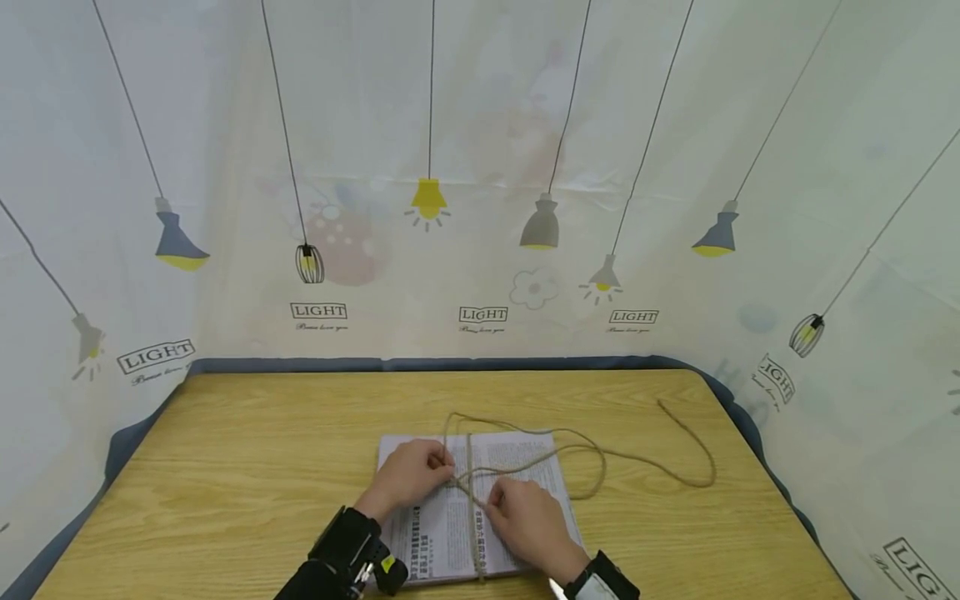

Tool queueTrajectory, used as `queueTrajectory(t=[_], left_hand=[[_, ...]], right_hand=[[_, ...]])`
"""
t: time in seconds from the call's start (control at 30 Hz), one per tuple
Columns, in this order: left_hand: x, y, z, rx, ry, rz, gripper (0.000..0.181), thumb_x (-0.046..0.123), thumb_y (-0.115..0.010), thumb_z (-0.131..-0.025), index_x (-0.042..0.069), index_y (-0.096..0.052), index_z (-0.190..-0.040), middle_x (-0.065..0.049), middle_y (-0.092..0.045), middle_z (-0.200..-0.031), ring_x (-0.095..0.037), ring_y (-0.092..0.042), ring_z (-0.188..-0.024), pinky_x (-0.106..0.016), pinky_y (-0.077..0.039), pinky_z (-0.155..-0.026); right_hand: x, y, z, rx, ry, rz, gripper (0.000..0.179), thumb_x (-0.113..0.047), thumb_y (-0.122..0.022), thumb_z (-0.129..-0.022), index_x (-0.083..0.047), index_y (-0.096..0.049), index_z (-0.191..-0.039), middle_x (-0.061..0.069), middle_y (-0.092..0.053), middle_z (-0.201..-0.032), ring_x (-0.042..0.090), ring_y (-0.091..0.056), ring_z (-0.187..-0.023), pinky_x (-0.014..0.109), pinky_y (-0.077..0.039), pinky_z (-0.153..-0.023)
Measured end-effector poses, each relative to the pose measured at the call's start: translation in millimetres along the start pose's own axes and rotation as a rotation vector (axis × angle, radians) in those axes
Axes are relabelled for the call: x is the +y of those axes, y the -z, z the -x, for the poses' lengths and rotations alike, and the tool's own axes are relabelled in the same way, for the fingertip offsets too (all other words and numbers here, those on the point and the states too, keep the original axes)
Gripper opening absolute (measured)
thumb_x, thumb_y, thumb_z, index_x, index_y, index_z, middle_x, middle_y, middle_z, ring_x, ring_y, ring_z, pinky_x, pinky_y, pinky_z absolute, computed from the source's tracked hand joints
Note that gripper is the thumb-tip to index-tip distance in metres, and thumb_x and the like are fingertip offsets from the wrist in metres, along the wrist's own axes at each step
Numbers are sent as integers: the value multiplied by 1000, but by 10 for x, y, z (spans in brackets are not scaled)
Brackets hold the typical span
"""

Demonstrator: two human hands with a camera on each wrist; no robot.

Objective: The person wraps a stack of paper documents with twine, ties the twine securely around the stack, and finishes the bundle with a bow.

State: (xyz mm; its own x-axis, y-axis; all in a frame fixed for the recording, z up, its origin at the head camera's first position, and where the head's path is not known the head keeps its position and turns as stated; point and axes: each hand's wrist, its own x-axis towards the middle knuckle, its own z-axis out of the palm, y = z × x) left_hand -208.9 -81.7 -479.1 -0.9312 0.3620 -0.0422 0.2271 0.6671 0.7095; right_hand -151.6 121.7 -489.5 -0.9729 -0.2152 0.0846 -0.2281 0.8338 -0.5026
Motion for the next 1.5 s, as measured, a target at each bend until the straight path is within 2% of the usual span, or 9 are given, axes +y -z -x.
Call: queueTrajectory(t=[0.23,0.33,0.53,0.63,0.83,1.0,1.13,1.3,1.5], left_hand=[[-2,-12,17,62,27,-58,18,21,-68,-89,11,-67,-104,-1,-69,-88,-11,-60,-74,-30,-46,-66],[-12,-6,27,72,-10,-70,22,18,-67,-90,12,-64,-110,1,-65,-86,-9,-54,-67,-27,-43,-62],[27,-9,54,-142,-244,65,22,15,-62,-95,14,-66,-117,3,-65,-85,-7,-51,-64,-23,-42,-62],[83,-41,71,-248,-288,126,24,19,-62,-96,17,-67,-119,3,-67,-89,-5,-56,-70,-22,-45,-66],[161,-106,79,-262,-265,110,14,23,-64,-95,27,-73,-105,10,-69,-90,0,-59,-78,-21,-48,-69],[168,-104,89,-243,-257,113,15,24,-61,-96,22,-74,-103,7,-71,-90,0,-60,-77,-21,-48,-69],[164,-74,112,-227,-263,120,17,26,-61,-97,19,-74,-104,9,-72,-92,-1,-60,-77,-21,-48,-69],[153,-47,135,-231,-266,142,17,27,-61,-97,20,-74,-104,10,-72,-95,0,-61,-81,-22,-49,-74],[157,-13,164,-238,-248,169,18,27,-61,-97,19,-74,-105,8,-72,-96,-1,-63,-83,-23,-50,-75]], right_hand=[[13,156,37,-22,36,-160,10,-20,-65,-84,-19,-62,-75,-15,-41,-54,-1,-35,-46,20,-28,-44],[18,240,46,-52,21,-243,8,-19,-64,-85,-18,-64,-77,-13,-43,-57,0,-36,-48,19,-30,-46],[27,356,47,-128,2,-371,8,-18,-61,-90,-13,-65,-84,-9,-49,-62,0,-39,-51,18,-33,-48],[22,391,46,-157,-1,-410,10,-19,-61,-92,-13,-65,-86,-8,-50,-64,0,-40,-53,18,-34,-50],[24,415,52,-195,19,-454,11,-22,-61,-93,-13,-65,-88,-7,-51,-68,0,-41,-56,18,-35,-52],[164,429,43,-200,18,-483,20,-32,-58,-98,-12,-64,-99,-4,-50,-67,1,-39,-53,19,-35,-52],[399,485,-34,-27,-66,-403,22,-30,-57,-99,-10,-65,-105,-2,-51,-67,4,-40,-53,21,-36,-52],[810,579,-153,255,-153,-96,15,-13,-57,-97,-6,-66,-107,5,-63,-84,14,-54,-69,30,-45,-63],[1212,604,-174,231,-186,205,33,4,-54,-90,-4,-63,-121,22,-61,-117,42,-57,-105,60,-41,-88]])
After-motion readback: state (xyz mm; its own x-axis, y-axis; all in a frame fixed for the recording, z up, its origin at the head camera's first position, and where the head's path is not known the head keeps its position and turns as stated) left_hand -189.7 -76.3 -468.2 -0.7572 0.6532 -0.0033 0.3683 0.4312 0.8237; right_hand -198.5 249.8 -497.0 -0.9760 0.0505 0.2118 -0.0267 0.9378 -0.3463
